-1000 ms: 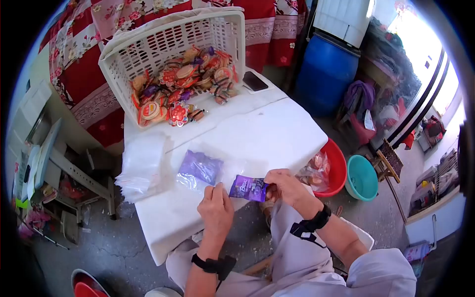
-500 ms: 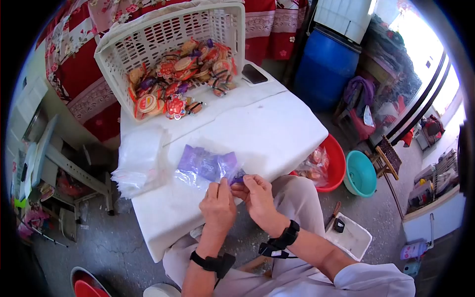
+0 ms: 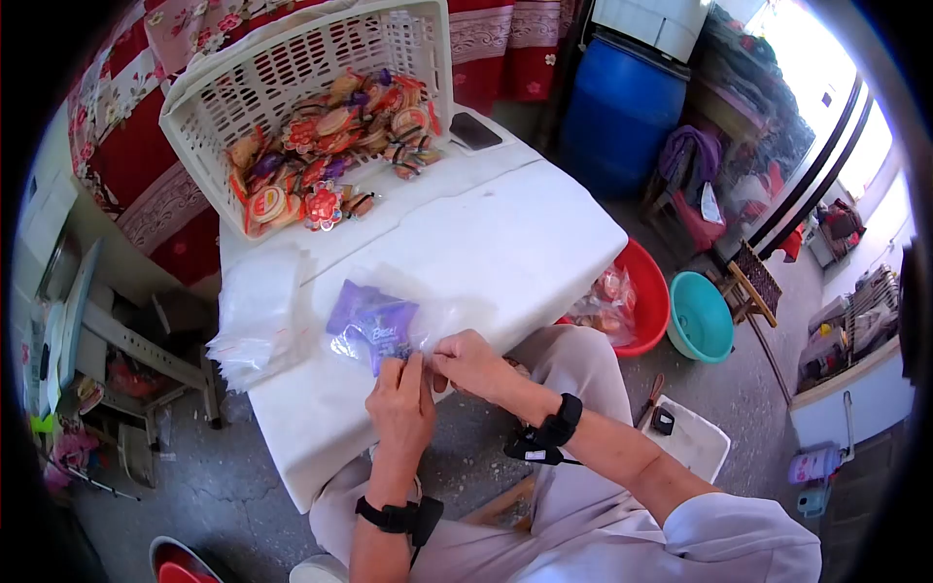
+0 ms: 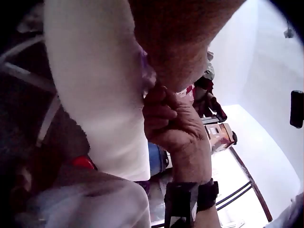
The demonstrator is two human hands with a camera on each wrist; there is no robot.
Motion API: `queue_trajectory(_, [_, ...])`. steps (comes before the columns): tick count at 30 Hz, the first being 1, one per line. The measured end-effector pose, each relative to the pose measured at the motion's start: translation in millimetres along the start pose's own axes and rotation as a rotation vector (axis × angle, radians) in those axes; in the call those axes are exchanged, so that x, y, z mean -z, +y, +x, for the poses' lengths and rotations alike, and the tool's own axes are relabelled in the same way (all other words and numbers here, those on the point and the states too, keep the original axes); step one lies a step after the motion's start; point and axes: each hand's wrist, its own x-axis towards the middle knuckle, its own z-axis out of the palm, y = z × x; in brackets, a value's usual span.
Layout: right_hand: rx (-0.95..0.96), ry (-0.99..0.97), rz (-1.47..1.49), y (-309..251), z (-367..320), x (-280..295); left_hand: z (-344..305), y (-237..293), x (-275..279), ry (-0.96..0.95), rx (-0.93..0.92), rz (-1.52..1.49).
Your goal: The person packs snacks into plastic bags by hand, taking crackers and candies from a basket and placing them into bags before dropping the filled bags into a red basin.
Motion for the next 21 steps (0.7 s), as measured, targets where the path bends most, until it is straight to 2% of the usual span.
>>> queue_trajectory(4, [0.018, 0.061, 0.064, -7, 0, -6, -3, 3, 1, 0.013, -0.021, 0.02])
queue_trajectory(7, [0.04, 0.025, -0.025, 5, 8, -15, -4, -1, 0, 0.058, 0.001, 0.012])
queue_trajectory(10, [0.135, 0.028, 0.043, 18, 8, -24, -2, -1, 3, 0.084, 0.057, -0.028])
queue_trajectory(12, [0.139, 0.105, 0.302, 18, -3, -26, -3, -2, 4, 0.057, 0.083, -0.027])
queue_trajectory(13, [0.138, 0.102, 0.299, 15, -7, -27, -3, -2, 5, 0.06, 0.086, -0.026])
queue_trajectory(15, [-0.074, 0.14, 0.548, 9, -14, -28, -1, 1, 6, 0.061, 0.052, -0.025])
queue_trajectory(16, [-0.075, 0.141, 0.549, 10, -12, -29, -1, 1, 5, 0.059, 0.052, -0.025])
queue_trajectory(18, [-0.101, 0.009, 0.439, 7, -5, -29, -2, 1, 4, 0.097, -0.013, -0.026])
queue_trajectory(19, [-0.1, 0.011, 0.439, 3, -3, -24, -2, 1, 5, 0.097, -0.015, -0.027])
queue_trajectory(21, [-0.045, -0.332, 0.118, -9, 3, -10, -3, -2, 9, 0.113, 0.053, -0.008])
